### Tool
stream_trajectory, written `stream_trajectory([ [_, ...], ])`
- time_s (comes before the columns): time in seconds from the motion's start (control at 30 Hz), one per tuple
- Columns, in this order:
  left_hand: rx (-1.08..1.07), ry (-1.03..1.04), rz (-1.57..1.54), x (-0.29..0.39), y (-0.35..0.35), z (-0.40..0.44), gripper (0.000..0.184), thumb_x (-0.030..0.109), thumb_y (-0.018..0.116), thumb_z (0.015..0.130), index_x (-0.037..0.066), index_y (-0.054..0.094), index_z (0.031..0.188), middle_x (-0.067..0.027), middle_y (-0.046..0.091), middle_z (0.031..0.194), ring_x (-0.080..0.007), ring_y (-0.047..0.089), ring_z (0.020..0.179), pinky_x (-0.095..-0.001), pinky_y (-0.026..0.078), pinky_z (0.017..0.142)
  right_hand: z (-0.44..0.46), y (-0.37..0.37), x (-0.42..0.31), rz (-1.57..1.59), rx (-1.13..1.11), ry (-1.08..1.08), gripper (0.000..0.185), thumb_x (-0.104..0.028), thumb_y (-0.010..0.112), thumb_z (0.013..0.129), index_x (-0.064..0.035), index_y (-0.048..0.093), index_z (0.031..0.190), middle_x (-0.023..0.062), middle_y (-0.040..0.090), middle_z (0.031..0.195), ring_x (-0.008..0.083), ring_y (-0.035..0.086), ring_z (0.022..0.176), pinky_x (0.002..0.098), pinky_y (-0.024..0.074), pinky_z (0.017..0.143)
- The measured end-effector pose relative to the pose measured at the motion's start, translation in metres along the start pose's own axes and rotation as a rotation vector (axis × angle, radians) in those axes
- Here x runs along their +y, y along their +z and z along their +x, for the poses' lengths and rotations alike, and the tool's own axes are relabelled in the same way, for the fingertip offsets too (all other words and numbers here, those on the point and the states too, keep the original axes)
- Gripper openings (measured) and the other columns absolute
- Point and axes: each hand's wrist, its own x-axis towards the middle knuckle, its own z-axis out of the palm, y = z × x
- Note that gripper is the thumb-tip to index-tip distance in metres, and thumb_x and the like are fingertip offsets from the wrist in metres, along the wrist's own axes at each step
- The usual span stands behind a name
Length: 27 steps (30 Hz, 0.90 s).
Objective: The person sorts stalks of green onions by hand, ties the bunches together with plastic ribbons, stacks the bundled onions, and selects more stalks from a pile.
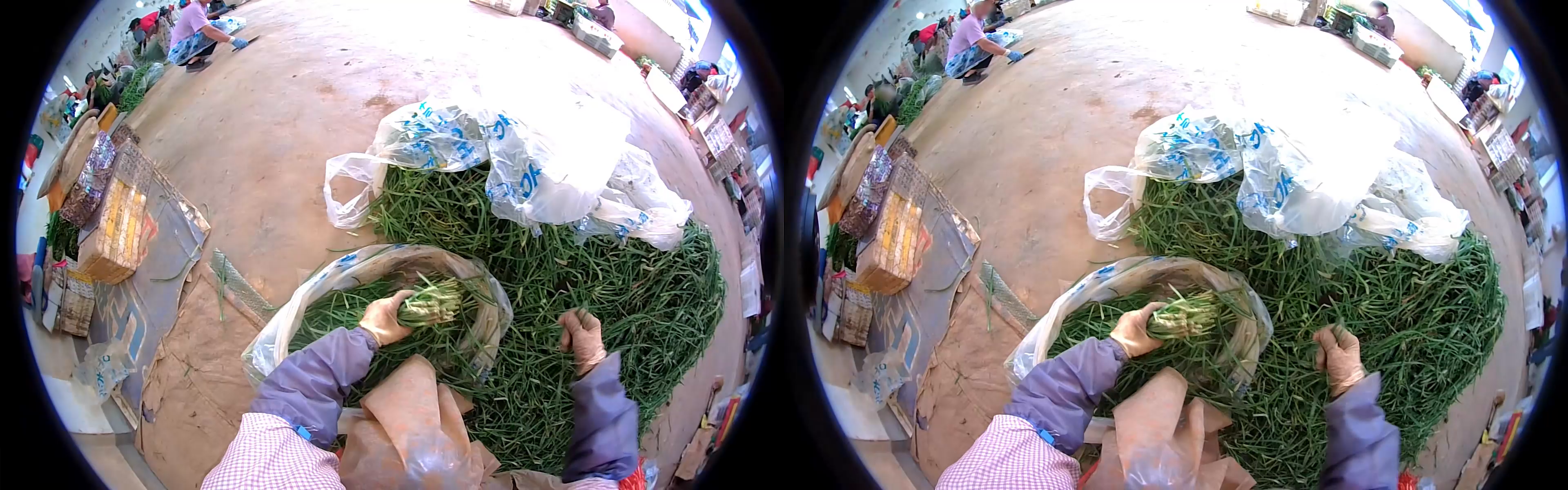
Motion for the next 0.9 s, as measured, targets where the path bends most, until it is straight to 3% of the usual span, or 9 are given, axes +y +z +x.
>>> stream_trajectory([
  [0.07,0.026,-0.011,-0.031,-0.004,0.002,0.005,0.061,0.020,0.080,0.070,0.009,0.054,0.125,-0.0167,0.071,0.096,-0.0299,0.070,0.092,-0.0360,0.055,0.082,-0.003,-0.049,0.010,-1.092,-0.193,-0.037,0.036,-0.028,0.068,0.086,-0.0014,0.058,0.109,0.0153,0.066,0.086,0.0295,0.064,0.082,0.0422,0.0508,0.076],
  [0.1,0.025,-0.024,-0.046,-0.004,0.000,0.007,0.061,0.021,0.081,0.070,0.009,0.054,0.124,-0.0164,0.071,0.096,-0.0291,0.070,0.092,-0.0353,0.055,0.082,-0.021,-0.031,-0.039,-1.383,-0.299,0.127,0.062,-0.031,0.070,0.083,-0.0029,0.045,0.133,0.0217,0.064,0.106,0.0372,0.061,0.104,0.0465,0.0465,0.091],
  [0.17,-0.019,-0.076,-0.181,-0.010,-0.004,0.011,0.063,0.015,0.081,0.070,0.005,0.053,0.126,-0.0093,0.070,0.105,-0.0143,0.066,0.098,-0.0288,0.051,0.089,-0.023,-0.013,-0.083,-1.224,-0.272,0.017,0.089,-0.023,0.071,0.081,-0.0069,0.020,0.152,0.0229,0.039,0.148,0.0366,0.046,0.130,0.0382,0.0397,0.108],
  [0.23,0.046,-0.059,-0.335,-0.029,0.001,0.015,0.067,0.014,0.079,0.068,0.006,0.051,0.128,-0.0098,0.071,0.100,-0.0166,0.067,0.092,-0.0298,0.052,0.085,0.003,-0.003,-0.101,-0.921,-0.177,-0.533,0.089,-0.023,0.067,0.086,-0.0093,0.012,0.154,0.0272,0.036,0.147,0.0378,0.044,0.132,0.0400,0.0366,0.112],
  [0.37,0.060,-0.077,-0.464,-0.015,-0.019,0.015,0.059,0.007,0.076,0.072,0.002,0.053,0.126,-0.0045,0.069,0.107,-0.0093,0.062,0.098,-0.0256,0.049,0.089,0.021,0.043,-0.250,-0.453,0.023,-0.634,0.084,-0.017,0.066,0.088,-0.0092,0.014,0.153,0.0294,0.040,0.143,0.0402,0.044,0.131,0.0469,0.0359,0.112],
  [0.5,0.062,-0.061,-0.526,-0.007,-0.027,0.008,0.055,0.005,0.075,0.072,0.001,0.055,0.123,-0.0041,0.068,0.107,-0.0091,0.061,0.097,-0.0260,0.048,0.089,0.050,0.070,-0.296,0.019,-0.168,-0.707,0.091,-0.023,0.074,0.084,-0.0150,0.016,0.154,0.0303,0.042,0.141,0.0387,0.048,0.127,0.0476,0.0373,0.111],
  [0.67,0.092,0.037,-0.622,-0.006,-0.031,0.013,0.052,0.002,0.074,0.071,0.002,0.057,0.121,-0.0033,0.067,0.108,-0.0104,0.060,0.097,-0.0276,0.048,0.090,0.051,0.164,-0.144,0.121,-0.470,-0.200,0.117,-0.016,0.084,0.074,-0.0182,0.001,0.156,0.0278,0.028,0.152,0.0375,0.024,0.143,0.0501,0.0278,0.114],
  [0.77,0.066,0.068,-0.515,-0.001,-0.039,0.010,0.055,0.001,0.074,0.071,0.002,0.057,0.123,-0.0035,0.067,0.111,-0.0111,0.060,0.100,-0.0285,0.048,0.092,0.052,0.223,-0.041,0.105,-0.500,-0.420,0.121,-0.012,0.086,0.070,-0.0191,0.002,0.156,0.0165,0.037,0.148,0.0270,0.034,0.139,0.0381,0.0245,0.114],
  [0.9,0.140,0.054,-0.575,0.005,-0.033,0.003,0.061,0.011,0.079,0.075,0.001,0.053,0.130,-0.0084,0.064,0.121,-0.0142,0.059,0.110,-0.0304,0.045,0.098,0.034,0.291,-0.035,0.547,-0.464,-0.415,0.113,-0.003,0.085,0.069,-0.0120,0.012,0.154,0.0097,0.043,0.142,0.0207,0.042,0.131,0.0348,0.0341,0.109],
])
